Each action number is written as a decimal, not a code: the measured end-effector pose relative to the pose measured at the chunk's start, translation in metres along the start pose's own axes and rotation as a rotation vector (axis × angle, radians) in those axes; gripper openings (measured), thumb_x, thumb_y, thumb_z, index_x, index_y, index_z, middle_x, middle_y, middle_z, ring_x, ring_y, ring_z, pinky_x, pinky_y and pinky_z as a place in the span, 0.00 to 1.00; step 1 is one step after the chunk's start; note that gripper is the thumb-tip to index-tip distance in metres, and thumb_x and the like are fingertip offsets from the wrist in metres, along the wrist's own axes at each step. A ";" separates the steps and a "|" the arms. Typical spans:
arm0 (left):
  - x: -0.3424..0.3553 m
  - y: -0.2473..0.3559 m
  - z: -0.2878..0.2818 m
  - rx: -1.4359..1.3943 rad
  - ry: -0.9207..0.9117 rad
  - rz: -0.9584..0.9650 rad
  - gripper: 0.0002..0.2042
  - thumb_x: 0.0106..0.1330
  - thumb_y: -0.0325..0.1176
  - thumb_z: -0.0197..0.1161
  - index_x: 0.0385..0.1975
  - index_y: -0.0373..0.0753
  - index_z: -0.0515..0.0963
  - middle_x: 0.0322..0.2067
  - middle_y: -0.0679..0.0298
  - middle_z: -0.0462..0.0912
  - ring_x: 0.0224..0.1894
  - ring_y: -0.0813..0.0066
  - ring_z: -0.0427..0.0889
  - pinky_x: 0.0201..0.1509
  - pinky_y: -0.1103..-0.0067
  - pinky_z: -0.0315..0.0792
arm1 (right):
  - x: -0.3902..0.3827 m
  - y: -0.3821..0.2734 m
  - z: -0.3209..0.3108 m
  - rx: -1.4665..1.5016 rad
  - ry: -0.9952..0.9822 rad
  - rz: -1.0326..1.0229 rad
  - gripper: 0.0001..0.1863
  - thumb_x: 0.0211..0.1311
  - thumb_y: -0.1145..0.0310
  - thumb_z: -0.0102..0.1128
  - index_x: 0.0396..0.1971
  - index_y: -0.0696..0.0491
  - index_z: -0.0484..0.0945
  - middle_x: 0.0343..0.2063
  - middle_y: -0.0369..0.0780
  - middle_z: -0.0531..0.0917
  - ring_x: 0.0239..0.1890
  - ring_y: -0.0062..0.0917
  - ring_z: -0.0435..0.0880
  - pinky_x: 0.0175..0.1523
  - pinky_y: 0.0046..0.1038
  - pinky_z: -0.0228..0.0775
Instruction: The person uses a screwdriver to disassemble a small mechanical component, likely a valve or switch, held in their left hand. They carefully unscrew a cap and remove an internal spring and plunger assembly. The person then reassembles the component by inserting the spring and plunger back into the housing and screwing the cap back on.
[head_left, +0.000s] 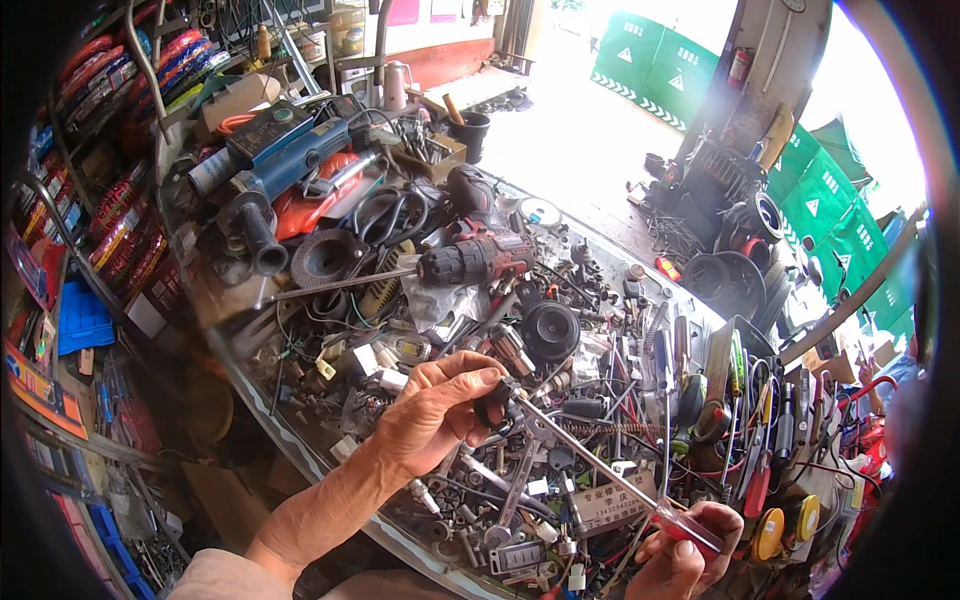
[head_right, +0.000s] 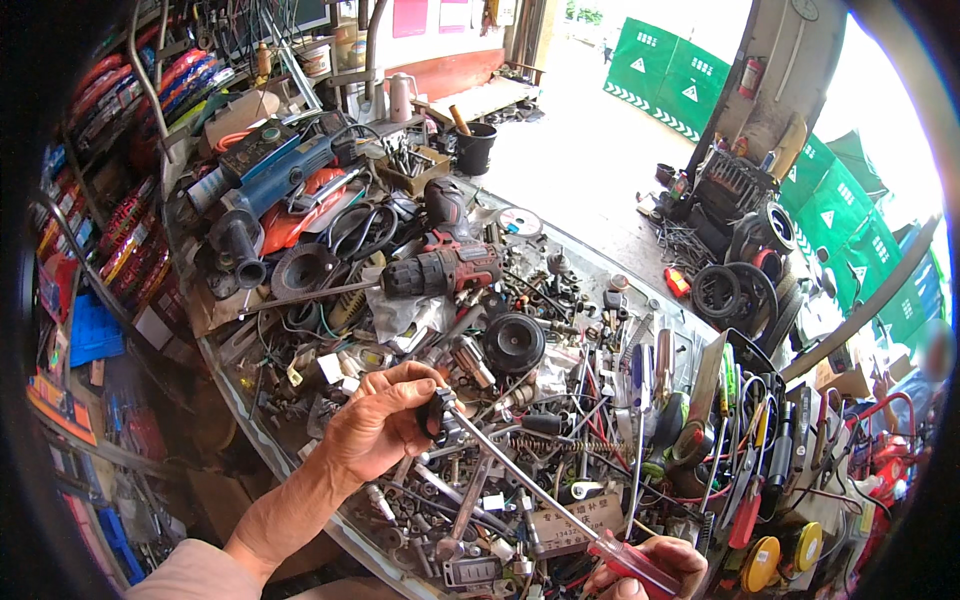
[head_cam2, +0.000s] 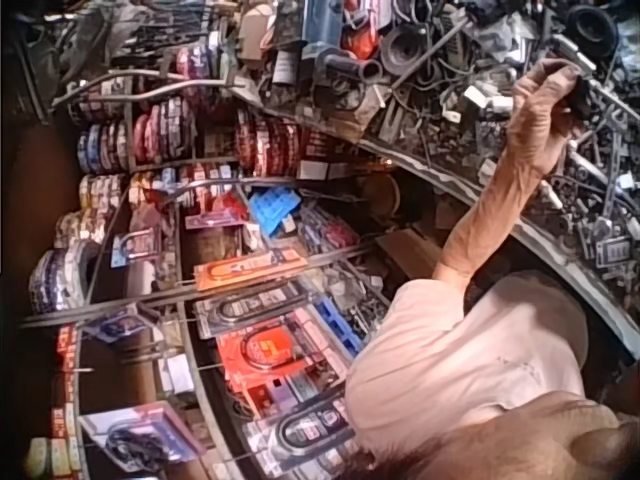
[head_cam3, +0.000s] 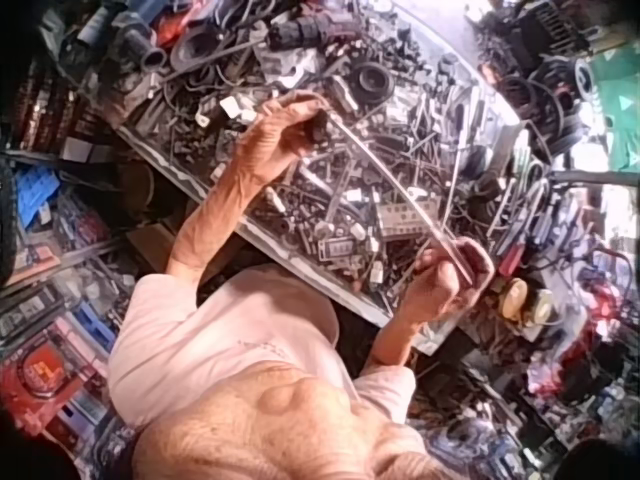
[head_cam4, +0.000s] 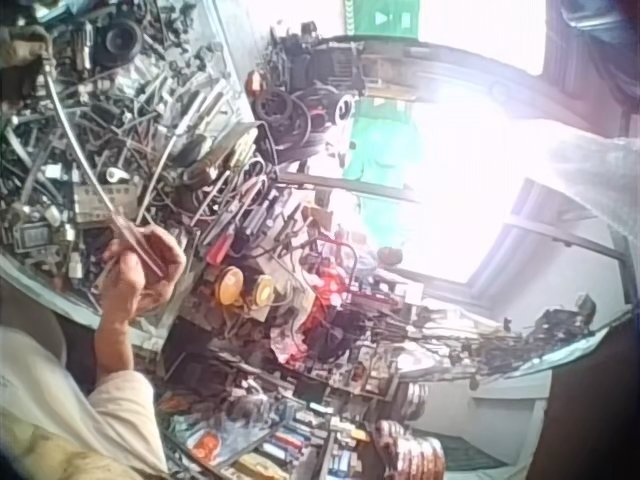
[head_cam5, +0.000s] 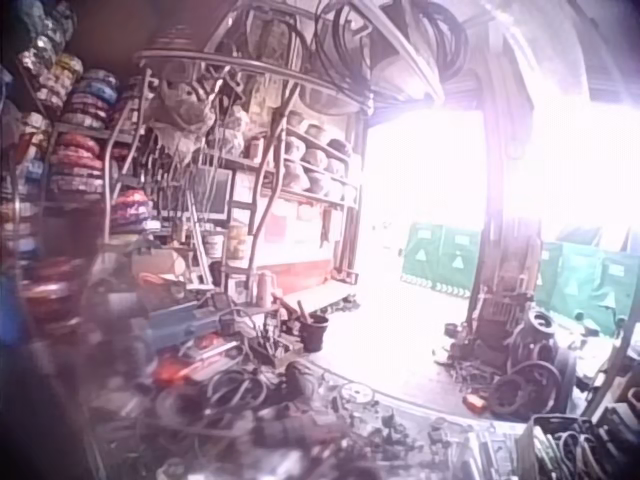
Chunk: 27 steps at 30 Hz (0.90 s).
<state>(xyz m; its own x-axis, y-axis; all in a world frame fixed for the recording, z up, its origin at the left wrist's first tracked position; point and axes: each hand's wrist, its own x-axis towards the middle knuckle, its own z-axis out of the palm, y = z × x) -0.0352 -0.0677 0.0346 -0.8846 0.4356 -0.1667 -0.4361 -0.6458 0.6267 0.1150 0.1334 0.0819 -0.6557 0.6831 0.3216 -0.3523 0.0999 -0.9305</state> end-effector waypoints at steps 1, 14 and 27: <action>0.000 0.000 0.000 -0.002 -0.002 0.002 0.05 0.66 0.29 0.60 0.38 0.36 0.77 0.27 0.62 0.83 0.25 0.77 0.82 0.18 0.83 0.71 | 0.000 0.002 -0.001 -0.001 -0.018 -0.021 0.17 0.54 0.69 0.54 0.40 0.64 0.70 0.20 0.45 0.77 0.14 0.22 0.72 0.19 0.18 0.66; 0.001 -0.002 -0.001 0.035 0.012 0.005 0.07 0.66 0.31 0.60 0.40 0.37 0.76 0.28 0.62 0.83 0.24 0.80 0.80 0.15 0.85 0.68 | 0.000 0.002 0.003 -0.042 0.015 -0.105 0.16 0.60 0.65 0.56 0.40 0.62 0.71 0.19 0.42 0.76 0.14 0.19 0.71 0.19 0.17 0.62; 0.002 -0.002 -0.001 0.050 0.040 -0.006 0.08 0.67 0.32 0.59 0.42 0.38 0.74 0.29 0.61 0.83 0.24 0.80 0.79 0.15 0.86 0.67 | -0.001 -0.001 0.002 -0.080 -0.029 -0.151 0.15 0.59 0.69 0.55 0.42 0.62 0.70 0.28 0.44 0.79 0.16 0.21 0.72 0.21 0.19 0.65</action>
<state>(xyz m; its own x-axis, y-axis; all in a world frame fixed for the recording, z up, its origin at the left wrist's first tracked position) -0.0364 -0.0658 0.0318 -0.8884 0.4131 -0.2000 -0.4332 -0.6109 0.6626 0.1150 0.1312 0.0828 -0.6187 0.6350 0.4627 -0.3950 0.2577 -0.8818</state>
